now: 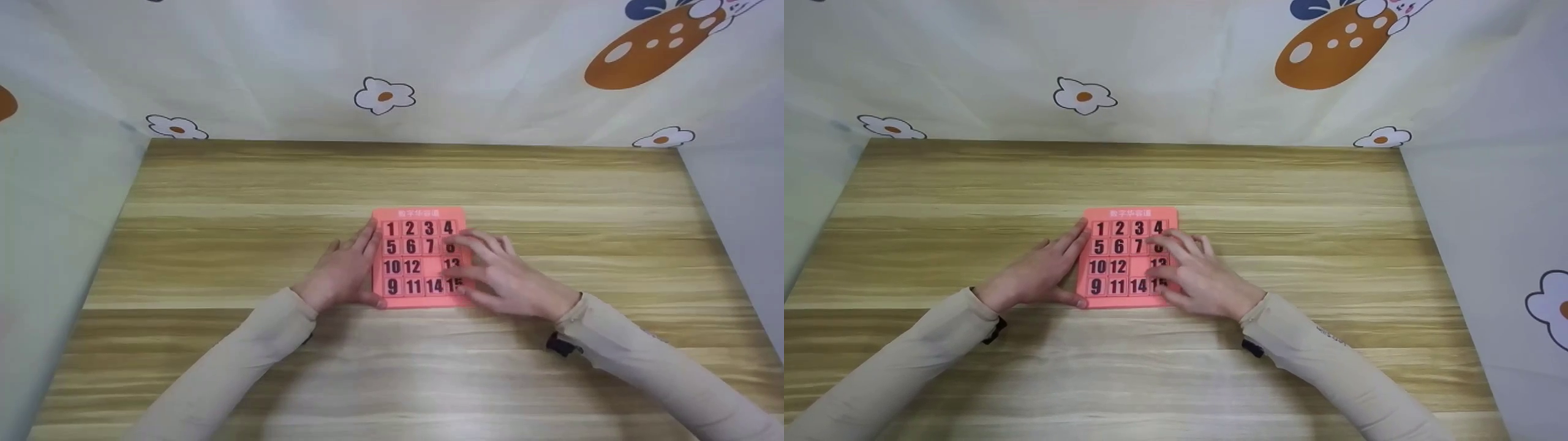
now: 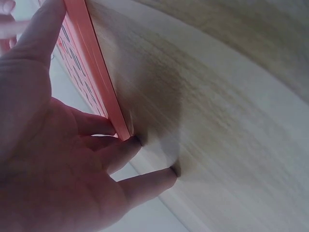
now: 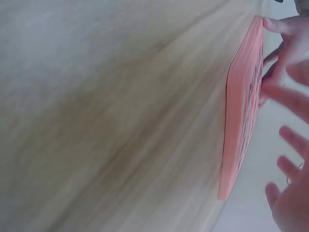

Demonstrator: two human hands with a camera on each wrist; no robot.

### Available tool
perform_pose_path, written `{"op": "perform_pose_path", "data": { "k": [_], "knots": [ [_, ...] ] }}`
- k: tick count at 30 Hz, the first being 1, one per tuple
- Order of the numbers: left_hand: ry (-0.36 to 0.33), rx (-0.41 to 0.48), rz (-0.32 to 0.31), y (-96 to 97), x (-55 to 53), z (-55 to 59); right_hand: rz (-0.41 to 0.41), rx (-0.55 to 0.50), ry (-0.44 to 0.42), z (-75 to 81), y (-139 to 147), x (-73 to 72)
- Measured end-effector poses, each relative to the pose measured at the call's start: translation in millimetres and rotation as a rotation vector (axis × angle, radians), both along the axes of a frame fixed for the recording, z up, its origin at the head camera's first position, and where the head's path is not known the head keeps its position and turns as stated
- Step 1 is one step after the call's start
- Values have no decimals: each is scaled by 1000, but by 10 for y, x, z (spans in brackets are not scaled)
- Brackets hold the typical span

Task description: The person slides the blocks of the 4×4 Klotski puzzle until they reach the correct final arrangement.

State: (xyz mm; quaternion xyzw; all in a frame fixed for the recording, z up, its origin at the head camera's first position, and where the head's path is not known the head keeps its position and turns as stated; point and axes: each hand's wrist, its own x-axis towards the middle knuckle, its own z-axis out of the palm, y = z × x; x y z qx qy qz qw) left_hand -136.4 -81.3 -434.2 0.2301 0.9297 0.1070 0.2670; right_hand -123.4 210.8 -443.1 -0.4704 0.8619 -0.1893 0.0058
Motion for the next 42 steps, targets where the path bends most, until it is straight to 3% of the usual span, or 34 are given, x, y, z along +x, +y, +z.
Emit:
{"op": "perform_pose_path", "data": {
  "k": [6,15,25,29,33,37,42],
  "knots": [
    [-14,-10,6,4,-16,-15,-89,-13,23,-15,87,-18],
    [-13,4,6,7,-12,-1,-135,0,24,-32,115,-16],
    [7,-6,-20,-3,-13,0,0,116,-66,-41,73,0],
    [0,-10,-17,3,-14,2,25,70,-86,-32,106,6],
    [-5,-5,-9,3,-14,12,-1,19,-45,-42,107,6],
    [-6,7,-2,2,-14,15,-50,63,-10,-59,61,4],
    [-12,7,3,2,-7,10,-28,45,-5,-69,63,1]
  ]
}}
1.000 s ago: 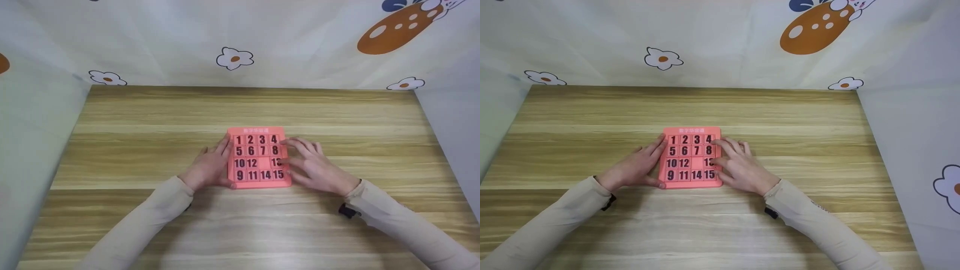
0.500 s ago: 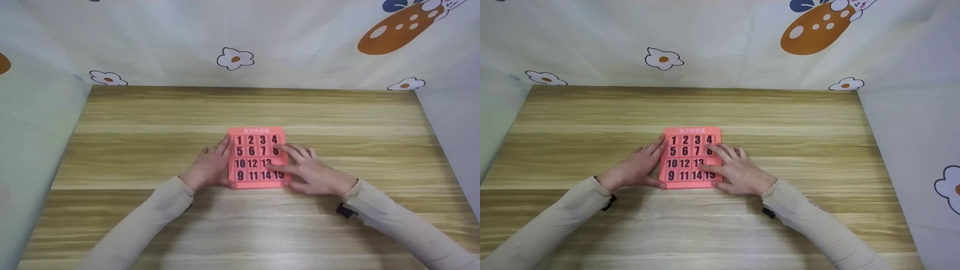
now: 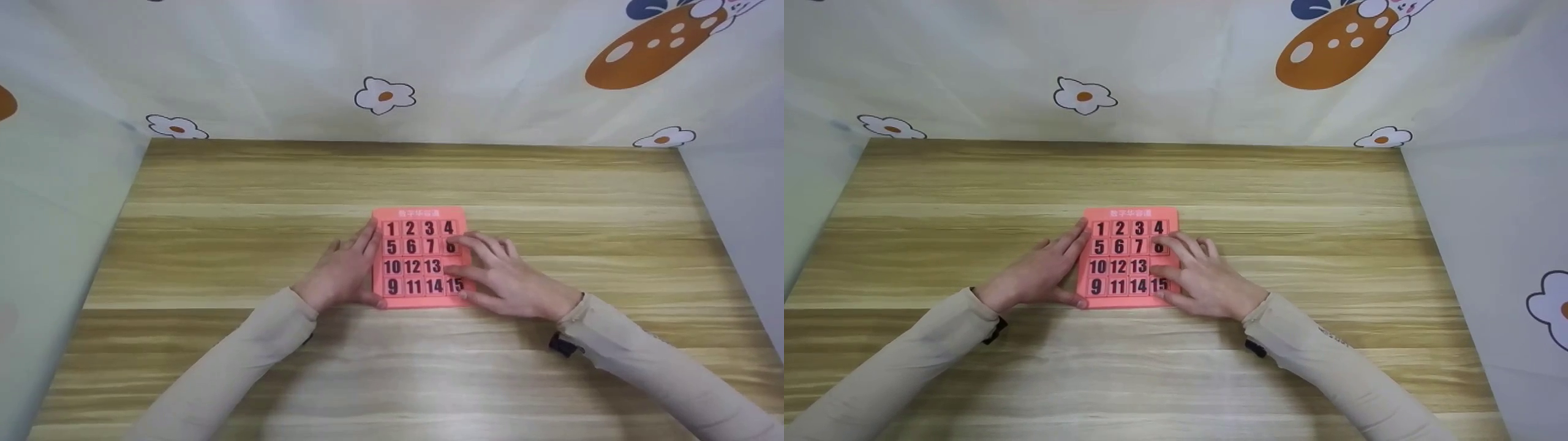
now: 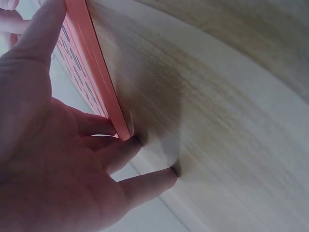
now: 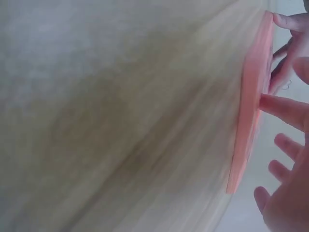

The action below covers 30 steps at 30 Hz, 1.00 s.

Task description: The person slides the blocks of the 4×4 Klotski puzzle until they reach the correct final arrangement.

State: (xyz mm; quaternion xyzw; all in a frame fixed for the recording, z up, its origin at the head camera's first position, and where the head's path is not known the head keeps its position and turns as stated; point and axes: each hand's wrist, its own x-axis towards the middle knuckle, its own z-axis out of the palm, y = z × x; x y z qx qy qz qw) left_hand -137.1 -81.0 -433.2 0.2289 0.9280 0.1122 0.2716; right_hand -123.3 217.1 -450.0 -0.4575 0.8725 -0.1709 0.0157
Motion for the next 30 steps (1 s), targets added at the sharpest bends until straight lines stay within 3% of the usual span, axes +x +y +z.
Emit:
{"op": "perform_pose_path", "data": {
  "k": [5,12,18,25,30],
  "knots": [
    [2,-7,-6,-6,5,0,65,-103,-28,17,69,-9],
    [4,3,-4,-11,6,11,-24,-11,18,46,60,-18],
    [-15,-5,10,-3,2,4,78,24,-1,27,-54,54],
    [-16,-23,13,9,-9,-19,-19,-61,37,85,-73,-27],
    [-11,-25,9,10,-7,-13,-20,31,9,52,-110,-55]
  ]
}}
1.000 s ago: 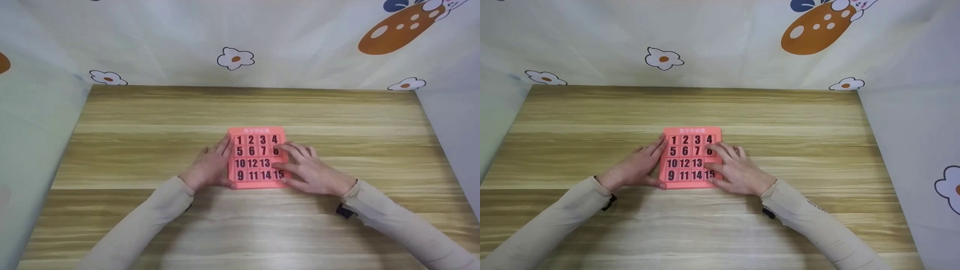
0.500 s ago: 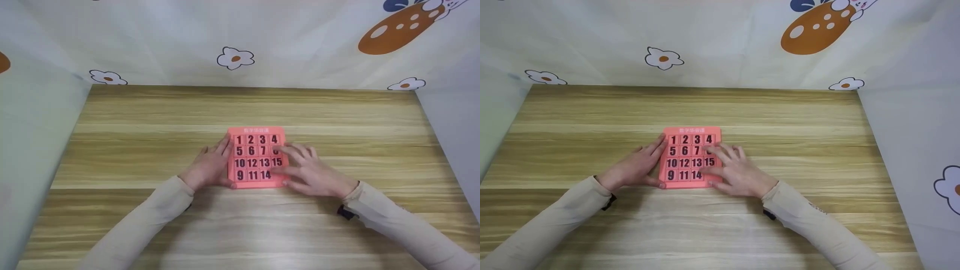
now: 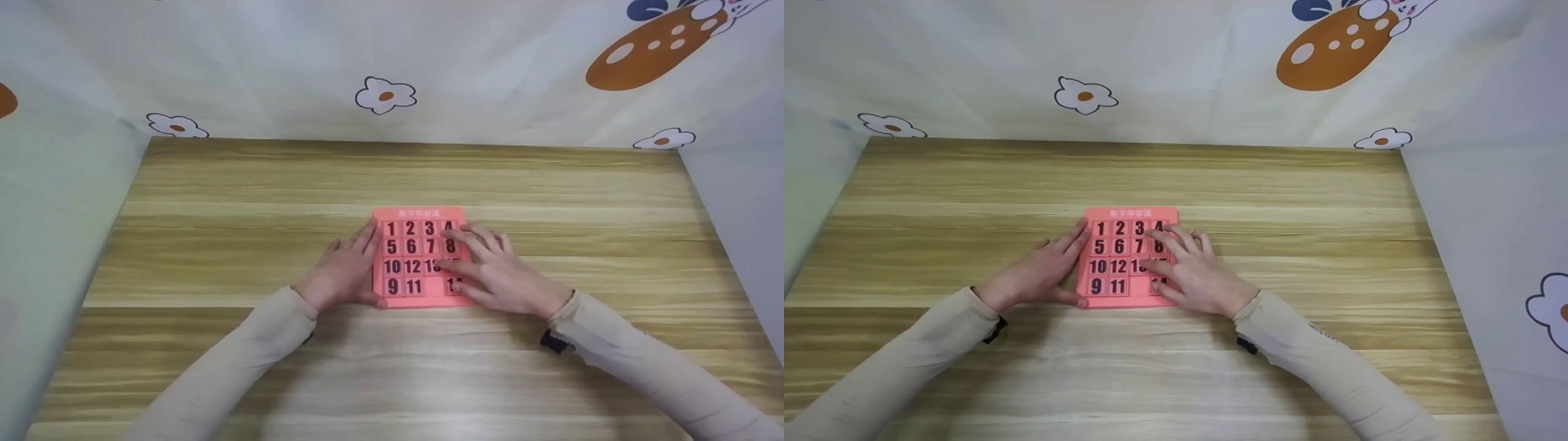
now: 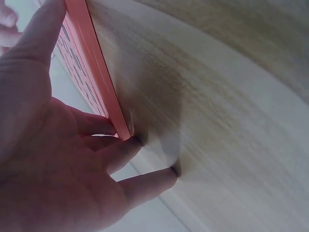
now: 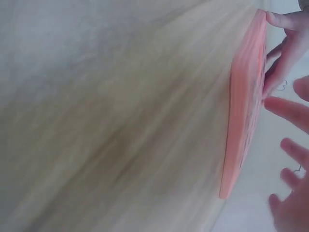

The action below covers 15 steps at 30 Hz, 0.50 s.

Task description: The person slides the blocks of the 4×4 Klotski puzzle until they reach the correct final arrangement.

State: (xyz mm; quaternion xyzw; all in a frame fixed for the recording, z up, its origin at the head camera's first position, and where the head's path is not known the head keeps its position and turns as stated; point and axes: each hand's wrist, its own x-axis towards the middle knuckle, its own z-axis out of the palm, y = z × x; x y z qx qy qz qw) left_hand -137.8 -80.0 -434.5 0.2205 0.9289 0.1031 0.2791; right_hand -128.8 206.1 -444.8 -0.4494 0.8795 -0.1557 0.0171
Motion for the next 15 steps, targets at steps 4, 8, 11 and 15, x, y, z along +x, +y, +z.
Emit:
{"op": "perform_pose_path", "data": {
  "k": [4,8,11,15],
  "knots": [
    [8,11,-2,0,5,8,56,-19,-44,6,-4,26],
    [28,14,-19,-6,15,10,90,-64,-78,27,-9,54],
    [37,17,-29,-10,17,8,58,-56,-71,20,-33,64],
    [37,17,-31,-13,15,7,-3,-32,-57,-19,-112,58]
  ]
}}
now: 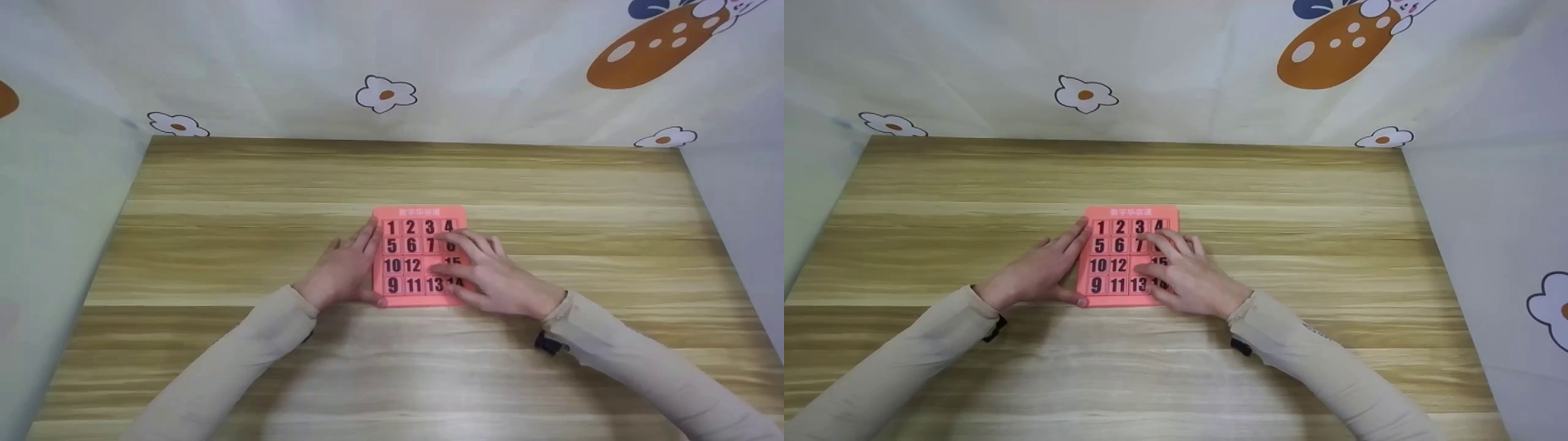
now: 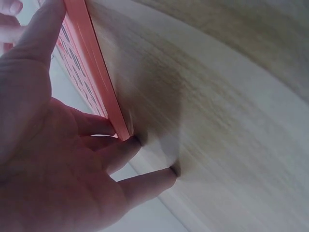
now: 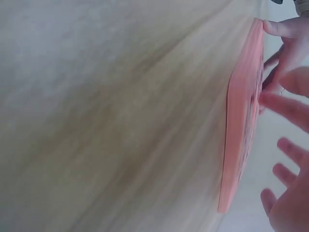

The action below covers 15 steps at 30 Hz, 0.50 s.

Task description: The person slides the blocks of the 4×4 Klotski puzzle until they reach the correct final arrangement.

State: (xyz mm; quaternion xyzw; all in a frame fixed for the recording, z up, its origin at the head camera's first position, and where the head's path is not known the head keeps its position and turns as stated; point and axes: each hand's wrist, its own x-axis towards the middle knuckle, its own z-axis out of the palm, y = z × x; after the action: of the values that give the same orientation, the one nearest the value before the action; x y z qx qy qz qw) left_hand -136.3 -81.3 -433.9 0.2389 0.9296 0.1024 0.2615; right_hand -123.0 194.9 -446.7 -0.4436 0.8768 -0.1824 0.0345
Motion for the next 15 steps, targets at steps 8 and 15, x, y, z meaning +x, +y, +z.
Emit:
{"op": "perform_pose_path", "data": {
  "k": [8,15],
  "knots": [
    [-17,6,9,-7,-5,-11,2,72,-9,-52,-153,-18],
    [-5,-9,1,-4,4,7,-53,-64,104,-21,-136,-26]
  ]
}}
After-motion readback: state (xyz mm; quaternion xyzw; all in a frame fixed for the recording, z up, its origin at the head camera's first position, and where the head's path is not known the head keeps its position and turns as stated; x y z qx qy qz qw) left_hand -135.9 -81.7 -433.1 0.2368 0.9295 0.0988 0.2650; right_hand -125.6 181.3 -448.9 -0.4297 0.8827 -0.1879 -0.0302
